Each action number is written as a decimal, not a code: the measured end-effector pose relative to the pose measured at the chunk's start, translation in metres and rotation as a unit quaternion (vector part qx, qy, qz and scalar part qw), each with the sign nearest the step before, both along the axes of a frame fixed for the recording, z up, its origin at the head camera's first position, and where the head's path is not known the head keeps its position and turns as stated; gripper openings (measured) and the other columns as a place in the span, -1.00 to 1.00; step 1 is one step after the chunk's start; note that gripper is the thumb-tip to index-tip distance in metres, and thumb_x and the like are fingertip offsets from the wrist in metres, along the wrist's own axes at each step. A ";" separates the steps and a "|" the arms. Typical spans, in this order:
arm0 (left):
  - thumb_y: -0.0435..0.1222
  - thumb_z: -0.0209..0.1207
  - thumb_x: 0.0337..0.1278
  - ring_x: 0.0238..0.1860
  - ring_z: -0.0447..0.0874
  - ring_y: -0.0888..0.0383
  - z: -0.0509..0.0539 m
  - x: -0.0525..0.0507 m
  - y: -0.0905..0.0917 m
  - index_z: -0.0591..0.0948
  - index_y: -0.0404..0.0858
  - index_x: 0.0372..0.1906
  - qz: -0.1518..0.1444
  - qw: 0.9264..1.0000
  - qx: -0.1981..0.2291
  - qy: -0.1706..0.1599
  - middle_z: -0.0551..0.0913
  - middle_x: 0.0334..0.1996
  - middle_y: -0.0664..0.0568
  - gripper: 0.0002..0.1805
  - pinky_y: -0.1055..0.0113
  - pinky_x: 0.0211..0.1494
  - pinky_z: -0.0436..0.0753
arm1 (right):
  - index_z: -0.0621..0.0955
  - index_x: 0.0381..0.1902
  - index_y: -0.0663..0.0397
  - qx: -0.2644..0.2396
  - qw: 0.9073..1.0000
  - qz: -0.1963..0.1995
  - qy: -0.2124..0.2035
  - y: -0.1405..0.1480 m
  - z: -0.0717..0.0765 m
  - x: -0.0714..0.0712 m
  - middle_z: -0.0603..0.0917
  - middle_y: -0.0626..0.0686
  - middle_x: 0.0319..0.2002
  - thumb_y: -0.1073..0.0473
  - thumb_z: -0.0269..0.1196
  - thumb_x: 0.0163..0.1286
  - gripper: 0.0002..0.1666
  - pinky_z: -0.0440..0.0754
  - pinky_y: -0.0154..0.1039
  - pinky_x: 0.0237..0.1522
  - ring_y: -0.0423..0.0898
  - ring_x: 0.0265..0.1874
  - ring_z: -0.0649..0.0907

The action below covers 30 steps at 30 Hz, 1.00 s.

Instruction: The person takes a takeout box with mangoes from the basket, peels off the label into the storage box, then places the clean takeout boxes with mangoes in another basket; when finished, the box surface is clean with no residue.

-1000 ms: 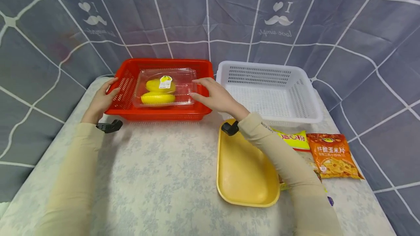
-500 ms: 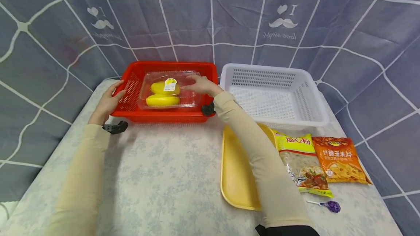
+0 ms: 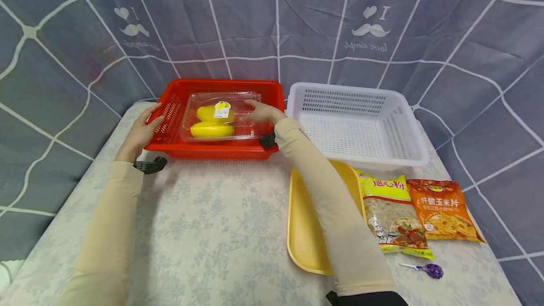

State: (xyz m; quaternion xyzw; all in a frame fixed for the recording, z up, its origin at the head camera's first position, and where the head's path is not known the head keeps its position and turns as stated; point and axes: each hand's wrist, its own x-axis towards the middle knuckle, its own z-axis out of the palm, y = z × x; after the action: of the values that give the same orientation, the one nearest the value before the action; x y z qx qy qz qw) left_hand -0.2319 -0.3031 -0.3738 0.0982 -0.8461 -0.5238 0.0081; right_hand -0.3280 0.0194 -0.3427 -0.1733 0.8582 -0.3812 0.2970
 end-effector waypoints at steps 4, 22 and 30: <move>-0.12 -0.14 0.47 0.17 0.33 -0.20 0.001 0.000 0.000 0.00 0.02 0.52 0.002 1.000 0.004 -0.001 0.09 0.41 -0.23 -0.39 -0.09 0.19 0.40 | -0.02 0.52 -0.22 -0.008 0.999 -0.017 -0.039 0.001 0.001 0.001 -0.02 0.08 0.46 0.06 0.19 0.38 -0.10 0.43 0.09 0.13 0.13 0.30 0.20; -0.12 -0.15 0.47 0.17 0.32 -0.22 0.002 0.000 0.000 -0.01 0.00 0.52 0.000 1.000 0.005 -0.003 0.10 0.40 -0.24 -0.38 -0.10 0.20 0.38 | 0.18 0.44 -0.14 -0.137 0.987 -0.064 -0.047 0.015 0.009 0.017 0.17 0.08 0.36 0.11 0.29 0.30 -0.18 0.62 -0.08 -0.12 0.14 -0.06 0.57; -0.12 -0.15 0.48 0.19 0.30 -0.19 0.003 0.001 0.000 -0.01 0.02 0.52 -0.002 1.000 -0.001 -0.004 0.07 0.42 -0.22 -0.39 -0.08 0.22 0.36 | 0.30 0.37 -0.11 -0.158 0.983 -0.083 0.040 0.027 0.020 0.030 0.37 0.08 0.20 0.05 0.32 0.26 -0.24 0.65 -0.05 -0.23 0.21 -0.29 0.64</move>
State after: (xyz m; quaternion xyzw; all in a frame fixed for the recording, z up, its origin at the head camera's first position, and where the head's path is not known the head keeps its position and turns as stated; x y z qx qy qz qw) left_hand -0.2311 -0.3034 -0.3712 0.0983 -0.8467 -0.5229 0.0038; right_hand -0.2983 0.0462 -0.3231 -0.1615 0.8093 -0.5285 0.1991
